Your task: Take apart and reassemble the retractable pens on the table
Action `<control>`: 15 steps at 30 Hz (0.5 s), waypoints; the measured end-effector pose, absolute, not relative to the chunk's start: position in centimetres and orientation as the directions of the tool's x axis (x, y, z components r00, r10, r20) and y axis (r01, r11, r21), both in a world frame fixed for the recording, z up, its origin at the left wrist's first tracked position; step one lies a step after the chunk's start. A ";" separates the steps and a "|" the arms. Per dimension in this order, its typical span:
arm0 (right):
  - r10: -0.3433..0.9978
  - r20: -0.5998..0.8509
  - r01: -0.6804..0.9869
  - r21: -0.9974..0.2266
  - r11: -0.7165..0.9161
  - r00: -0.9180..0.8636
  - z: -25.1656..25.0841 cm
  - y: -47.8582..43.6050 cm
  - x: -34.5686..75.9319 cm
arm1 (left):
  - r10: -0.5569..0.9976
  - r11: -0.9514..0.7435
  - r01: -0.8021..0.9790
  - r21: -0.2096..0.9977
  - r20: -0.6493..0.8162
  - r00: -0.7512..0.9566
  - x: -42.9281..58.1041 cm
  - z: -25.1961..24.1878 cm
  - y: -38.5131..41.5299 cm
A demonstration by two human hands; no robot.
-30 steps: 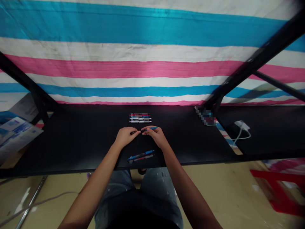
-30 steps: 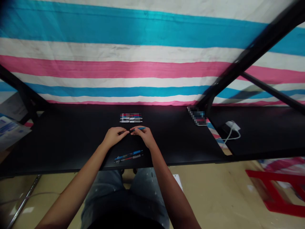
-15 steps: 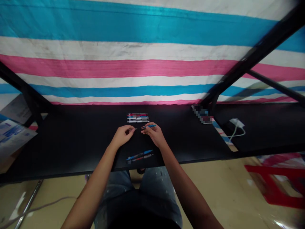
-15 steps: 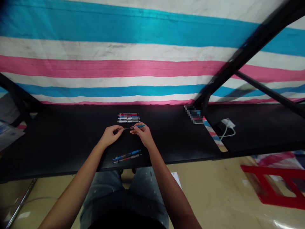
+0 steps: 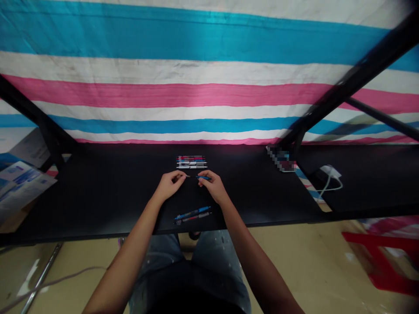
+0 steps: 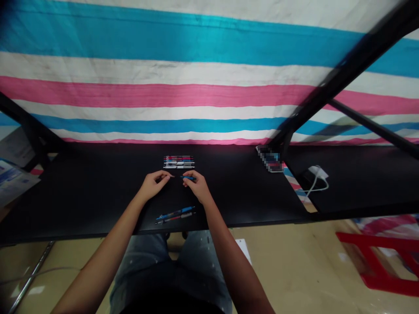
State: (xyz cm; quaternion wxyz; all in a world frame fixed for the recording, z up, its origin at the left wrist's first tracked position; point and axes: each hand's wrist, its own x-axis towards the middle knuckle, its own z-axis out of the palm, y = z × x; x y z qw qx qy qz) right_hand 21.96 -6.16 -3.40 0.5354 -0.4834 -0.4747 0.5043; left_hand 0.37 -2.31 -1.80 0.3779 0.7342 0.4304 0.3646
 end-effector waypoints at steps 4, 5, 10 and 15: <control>0.999 0.021 -0.093 -0.995 0.024 0.035 -3.4 -6.2 22.0 | 0.902 -0.349 0.361 0.865 0.206 0.379 0.4 -1.7 -2.3; 0.999 0.019 -0.095 -0.995 0.022 0.031 -3.4 -6.3 22.0 | 0.898 -0.353 0.364 0.862 0.204 0.389 0.4 -1.7 -2.3; 1.000 0.027 -0.106 -0.994 0.027 0.000 -3.8 -6.2 22.0 | 0.901 -0.365 0.363 0.857 0.226 0.371 0.5 -1.7 -2.3; 1.000 0.016 -0.207 -0.978 0.021 0.024 -4.5 -5.9 22.0 | 0.919 -0.354 0.391 0.850 0.238 0.314 0.5 -1.9 -2.3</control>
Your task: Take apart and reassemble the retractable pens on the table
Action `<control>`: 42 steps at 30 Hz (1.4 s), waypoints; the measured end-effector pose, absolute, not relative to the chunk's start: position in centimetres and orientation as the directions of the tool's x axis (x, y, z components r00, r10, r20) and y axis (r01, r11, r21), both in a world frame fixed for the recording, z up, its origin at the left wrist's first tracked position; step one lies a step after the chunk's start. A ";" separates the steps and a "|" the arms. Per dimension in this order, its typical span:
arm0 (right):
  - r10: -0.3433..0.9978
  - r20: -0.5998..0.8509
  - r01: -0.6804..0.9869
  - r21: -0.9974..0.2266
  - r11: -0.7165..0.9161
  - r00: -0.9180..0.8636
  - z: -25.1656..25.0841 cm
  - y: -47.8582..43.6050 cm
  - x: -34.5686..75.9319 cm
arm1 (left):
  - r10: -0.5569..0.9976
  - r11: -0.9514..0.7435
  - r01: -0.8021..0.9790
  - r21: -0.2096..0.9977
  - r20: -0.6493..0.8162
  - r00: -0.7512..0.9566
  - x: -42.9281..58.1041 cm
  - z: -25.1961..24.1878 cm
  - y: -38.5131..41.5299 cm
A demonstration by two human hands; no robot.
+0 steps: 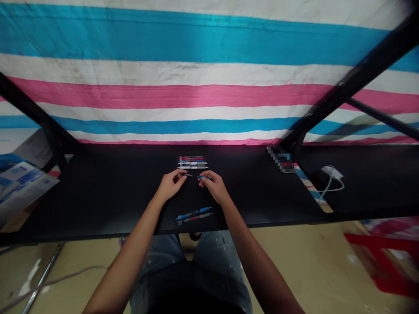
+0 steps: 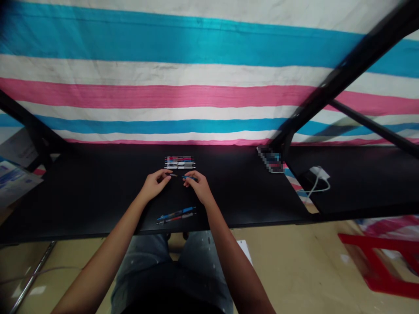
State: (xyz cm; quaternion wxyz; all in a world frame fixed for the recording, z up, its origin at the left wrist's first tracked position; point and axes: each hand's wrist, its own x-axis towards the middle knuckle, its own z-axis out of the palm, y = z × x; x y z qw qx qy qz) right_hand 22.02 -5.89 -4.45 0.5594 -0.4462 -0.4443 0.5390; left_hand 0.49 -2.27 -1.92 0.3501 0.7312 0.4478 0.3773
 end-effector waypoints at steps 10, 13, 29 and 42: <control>0.998 -0.048 -0.317 -0.948 -0.033 0.040 -3.9 -6.0 21.9 | 0.908 -0.386 0.425 0.819 0.255 0.333 0.2 -1.9 -1.8; 0.998 -0.055 -0.326 -0.945 -0.039 0.040 -3.9 -6.0 21.9 | 0.911 -0.377 0.418 0.827 0.250 0.328 0.2 -2.0 -1.9; 0.999 -0.036 -0.285 -0.958 -0.024 0.037 -4.0 -6.1 22.0 | 0.887 -0.400 0.404 0.823 0.235 0.398 0.4 -2.4 -2.0; 0.998 -0.036 -0.264 -0.964 -0.023 0.042 -3.9 -6.1 21.9 | 0.898 -0.361 0.408 0.839 0.194 0.395 0.4 -1.8 -2.3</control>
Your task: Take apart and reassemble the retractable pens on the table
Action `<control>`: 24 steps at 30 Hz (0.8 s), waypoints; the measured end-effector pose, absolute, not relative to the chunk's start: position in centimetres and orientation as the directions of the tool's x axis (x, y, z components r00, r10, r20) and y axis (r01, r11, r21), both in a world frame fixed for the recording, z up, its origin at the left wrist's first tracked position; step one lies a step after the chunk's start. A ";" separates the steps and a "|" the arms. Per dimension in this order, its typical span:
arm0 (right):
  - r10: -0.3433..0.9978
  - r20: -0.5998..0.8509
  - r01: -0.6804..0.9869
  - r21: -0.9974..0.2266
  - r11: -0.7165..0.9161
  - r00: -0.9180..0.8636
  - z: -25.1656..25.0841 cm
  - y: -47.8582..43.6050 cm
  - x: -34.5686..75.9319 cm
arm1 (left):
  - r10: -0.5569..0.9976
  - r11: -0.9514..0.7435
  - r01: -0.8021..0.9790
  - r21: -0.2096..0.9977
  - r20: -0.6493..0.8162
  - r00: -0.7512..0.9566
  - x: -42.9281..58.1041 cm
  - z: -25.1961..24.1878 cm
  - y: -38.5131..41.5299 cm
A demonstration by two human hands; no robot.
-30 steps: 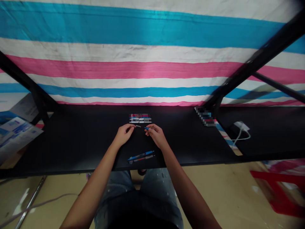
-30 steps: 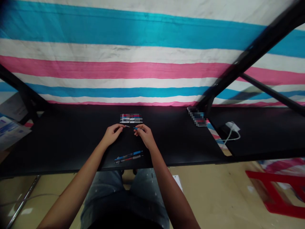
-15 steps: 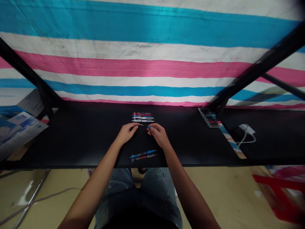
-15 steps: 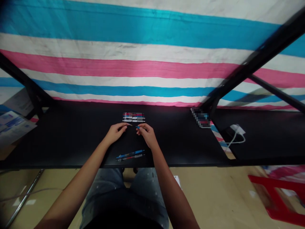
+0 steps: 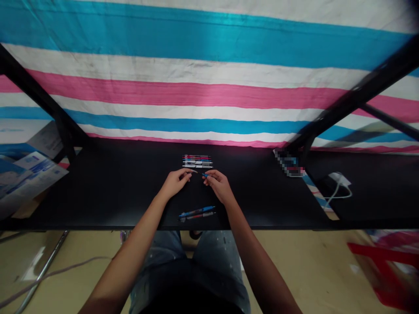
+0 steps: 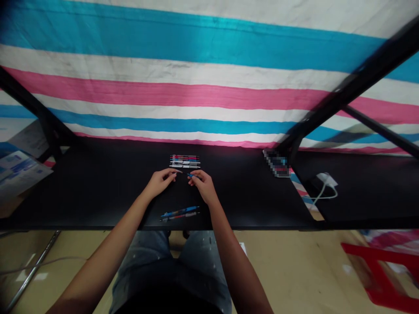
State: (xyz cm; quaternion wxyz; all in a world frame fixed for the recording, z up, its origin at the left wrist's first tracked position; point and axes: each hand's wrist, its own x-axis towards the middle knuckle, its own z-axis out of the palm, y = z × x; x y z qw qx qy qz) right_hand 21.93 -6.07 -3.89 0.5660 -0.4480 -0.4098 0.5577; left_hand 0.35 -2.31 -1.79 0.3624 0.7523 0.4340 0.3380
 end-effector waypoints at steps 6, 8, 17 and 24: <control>0.998 -0.045 -0.279 -0.960 -0.032 0.041 -3.7 -6.1 21.8 | 0.892 -0.368 0.412 0.834 0.190 0.411 0.4 -1.6 -2.4; 0.998 -0.046 -0.281 -0.959 -0.033 0.040 -3.6 -6.1 21.9 | 0.892 -0.366 0.406 0.837 0.191 0.410 0.4 -1.5 -2.3; 0.998 -0.037 -0.300 -0.954 -0.022 0.044 -4.1 -5.9 21.8 | 0.897 -0.356 0.358 0.863 0.209 0.388 0.3 -2.2 -1.9; 0.998 -0.032 -0.313 -0.950 -0.016 0.047 -4.3 -5.6 21.8 | 0.880 -0.389 0.348 0.853 0.233 0.413 0.5 -2.2 -1.6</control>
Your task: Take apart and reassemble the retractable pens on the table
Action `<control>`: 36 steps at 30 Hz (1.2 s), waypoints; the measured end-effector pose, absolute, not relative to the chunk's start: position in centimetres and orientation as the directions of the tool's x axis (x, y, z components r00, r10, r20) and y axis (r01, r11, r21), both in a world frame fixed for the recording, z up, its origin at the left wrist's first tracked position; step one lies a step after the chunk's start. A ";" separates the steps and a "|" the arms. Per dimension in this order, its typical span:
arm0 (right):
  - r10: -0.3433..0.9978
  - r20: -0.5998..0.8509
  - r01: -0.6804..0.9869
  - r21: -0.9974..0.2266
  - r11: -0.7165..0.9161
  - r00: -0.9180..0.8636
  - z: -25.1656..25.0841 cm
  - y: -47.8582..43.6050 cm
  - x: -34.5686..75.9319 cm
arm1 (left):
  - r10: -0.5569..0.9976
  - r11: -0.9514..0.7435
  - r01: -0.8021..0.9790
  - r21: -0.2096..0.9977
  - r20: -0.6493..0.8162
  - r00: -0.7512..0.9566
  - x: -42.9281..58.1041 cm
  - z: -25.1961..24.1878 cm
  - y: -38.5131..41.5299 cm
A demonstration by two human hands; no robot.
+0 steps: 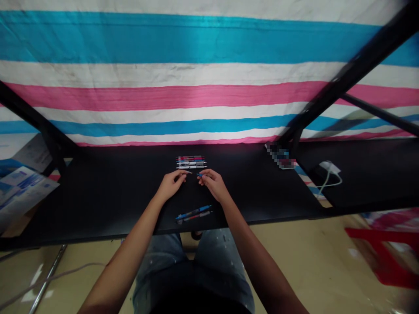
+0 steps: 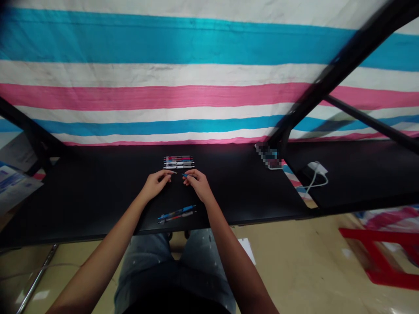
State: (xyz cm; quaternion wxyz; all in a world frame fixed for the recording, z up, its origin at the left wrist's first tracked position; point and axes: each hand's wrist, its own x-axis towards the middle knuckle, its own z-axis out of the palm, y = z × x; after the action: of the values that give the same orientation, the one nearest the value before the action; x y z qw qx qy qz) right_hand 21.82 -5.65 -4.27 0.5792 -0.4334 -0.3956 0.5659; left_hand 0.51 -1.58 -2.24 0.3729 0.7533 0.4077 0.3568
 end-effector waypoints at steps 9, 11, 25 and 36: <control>0.996 -0.046 -0.316 -0.948 -0.019 0.080 -4.1 -5.7 21.8 | 0.904 -0.345 0.283 0.895 0.236 0.356 0.4 -2.4 -0.8; 0.995 -0.050 -0.323 -0.946 -0.021 0.082 -4.1 -5.6 21.8 | 0.905 -0.335 0.277 0.901 0.226 0.361 0.5 -2.3 -0.6; 0.995 -0.051 -0.317 -0.948 -0.021 0.084 -4.3 -5.5 21.9 | 0.909 -0.304 0.217 0.928 0.215 0.356 0.8 -2.1 -0.5; 0.984 0.031 -0.152 -0.987 0.059 0.175 -3.8 -5.8 22.0 | 0.870 -0.439 0.311 0.843 0.313 0.380 0.4 -2.0 -0.6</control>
State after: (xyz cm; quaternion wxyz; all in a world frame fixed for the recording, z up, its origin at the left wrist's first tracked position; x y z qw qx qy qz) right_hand 21.99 -5.80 -3.78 0.5904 -0.4889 -0.4252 0.4813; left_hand 0.38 -0.56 -2.04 0.3549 0.7512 0.3929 0.3942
